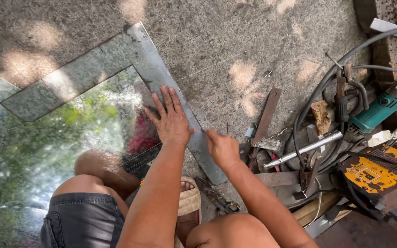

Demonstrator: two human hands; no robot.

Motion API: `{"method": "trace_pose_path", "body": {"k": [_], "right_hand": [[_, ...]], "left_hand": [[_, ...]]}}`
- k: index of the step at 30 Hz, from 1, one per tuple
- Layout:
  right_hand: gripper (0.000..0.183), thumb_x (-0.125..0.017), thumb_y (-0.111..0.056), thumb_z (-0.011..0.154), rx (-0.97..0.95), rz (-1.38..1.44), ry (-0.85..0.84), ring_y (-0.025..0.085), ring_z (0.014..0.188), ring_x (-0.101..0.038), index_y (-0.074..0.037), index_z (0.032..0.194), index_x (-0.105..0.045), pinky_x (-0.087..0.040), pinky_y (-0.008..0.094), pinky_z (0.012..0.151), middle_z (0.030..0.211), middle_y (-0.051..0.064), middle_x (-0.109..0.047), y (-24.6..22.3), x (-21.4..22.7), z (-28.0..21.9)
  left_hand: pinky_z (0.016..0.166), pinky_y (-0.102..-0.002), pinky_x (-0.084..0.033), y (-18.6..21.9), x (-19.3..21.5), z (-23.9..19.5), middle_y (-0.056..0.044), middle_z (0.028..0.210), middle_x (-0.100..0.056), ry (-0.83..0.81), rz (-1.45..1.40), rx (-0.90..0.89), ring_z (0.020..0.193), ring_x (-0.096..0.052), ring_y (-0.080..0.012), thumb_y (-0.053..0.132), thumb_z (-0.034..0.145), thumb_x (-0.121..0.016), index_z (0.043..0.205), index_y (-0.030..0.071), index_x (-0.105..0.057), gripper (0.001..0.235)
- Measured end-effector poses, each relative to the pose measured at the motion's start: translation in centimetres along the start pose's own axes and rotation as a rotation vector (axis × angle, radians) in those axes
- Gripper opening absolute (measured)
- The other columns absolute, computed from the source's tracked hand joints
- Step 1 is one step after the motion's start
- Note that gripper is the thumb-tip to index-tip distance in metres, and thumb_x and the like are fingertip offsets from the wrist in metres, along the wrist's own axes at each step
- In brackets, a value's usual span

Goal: Cutting a metal sheet with shears and measuring it using a tape measure and an L-square

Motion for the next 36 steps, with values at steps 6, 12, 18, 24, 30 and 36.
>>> {"method": "trace_pose_path", "body": {"k": [6, 12, 18, 24, 30, 36], "right_hand": [[0.019, -0.060, -0.032, 0.097, -0.010, 0.162, 0.057, 0.047, 0.080, -0.073, -0.024, 0.110, -0.071, -0.057, 0.063, 0.070, 0.082, 0.019, -0.075, -1.0, 3.0, -1.7], [0.027, -0.051, -0.045, 0.104, -0.108, 0.038, 0.176, 0.033, 0.102, -0.068, -0.020, 0.100, -0.060, -0.054, 0.051, 0.080, 0.102, 0.008, -0.065, -0.5, -2.8, -5.7], [0.024, -0.055, -0.028, 0.107, -0.088, 0.538, 0.249, 0.052, 0.091, -0.061, -0.006, 0.098, -0.054, -0.049, 0.060, 0.073, 0.085, 0.025, -0.056, -1.1, -3.2, -5.0], [0.019, -0.062, -0.029, 0.104, -0.236, 0.685, 0.409, 0.051, 0.089, -0.069, -0.010, 0.103, -0.059, -0.054, 0.054, 0.076, 0.085, 0.025, -0.069, -0.8, 3.4, -1.6], [0.024, -0.054, -0.042, 0.112, -0.264, 0.289, 0.709, 0.048, 0.081, -0.070, -0.018, 0.110, -0.055, -0.053, 0.057, 0.073, 0.082, 0.019, -0.069, 8.8, 13.1, 3.7], [0.024, -0.063, -0.042, 0.109, -0.297, -0.131, 0.692, 0.040, 0.092, -0.068, -0.019, 0.105, -0.057, -0.052, 0.057, 0.077, 0.095, 0.009, -0.065, 19.3, 11.5, 5.7]], "left_hand": [[0.121, -0.078, 0.005, 0.0, 0.9, -0.5, -0.016, 0.173, 0.018, -0.053, 0.011, 0.018, 0.157, 0.015, -0.0450, 0.038, 0.067, -0.095, 0.165, 0.006, 0.010, 0.148], [0.121, -0.076, 0.003, -0.2, 0.7, -0.1, -0.016, 0.173, 0.015, -0.012, -0.069, -0.057, 0.158, 0.009, -0.0461, 0.035, 0.069, -0.096, 0.166, 0.006, 0.006, 0.144], [0.112, -0.077, -0.027, -11.3, 7.7, -7.2, -0.043, 0.162, -0.010, 0.385, -0.360, 0.055, 0.137, -0.035, -0.0658, 0.035, 0.059, -0.099, 0.165, -0.001, -0.017, 0.139], [0.114, -0.081, -0.028, -18.2, 1.7, -5.8, -0.016, 0.172, 0.016, 0.093, -0.319, 0.390, 0.148, 0.003, -0.0652, 0.045, 0.071, -0.091, 0.170, 0.025, 0.007, 0.141], [0.116, -0.082, -0.025, -17.6, 2.2, -5.9, -0.016, 0.172, 0.018, 0.076, -0.279, 0.402, 0.148, 0.006, -0.0646, 0.046, 0.073, -0.090, 0.170, 0.024, 0.009, 0.141], [0.114, -0.083, -0.025, -18.3, 0.9, -5.5, -0.015, 0.172, 0.018, 0.093, -0.278, 0.410, 0.147, 0.002, -0.0672, 0.040, 0.068, -0.094, 0.170, 0.024, 0.010, 0.146]]}}
Point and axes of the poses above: each hand's wrist, its own z-axis towards the middle knuckle, its own x-axis out of the back of the hand, y = z × x, the point moved 8 cm from there along z, towards the middle knuckle
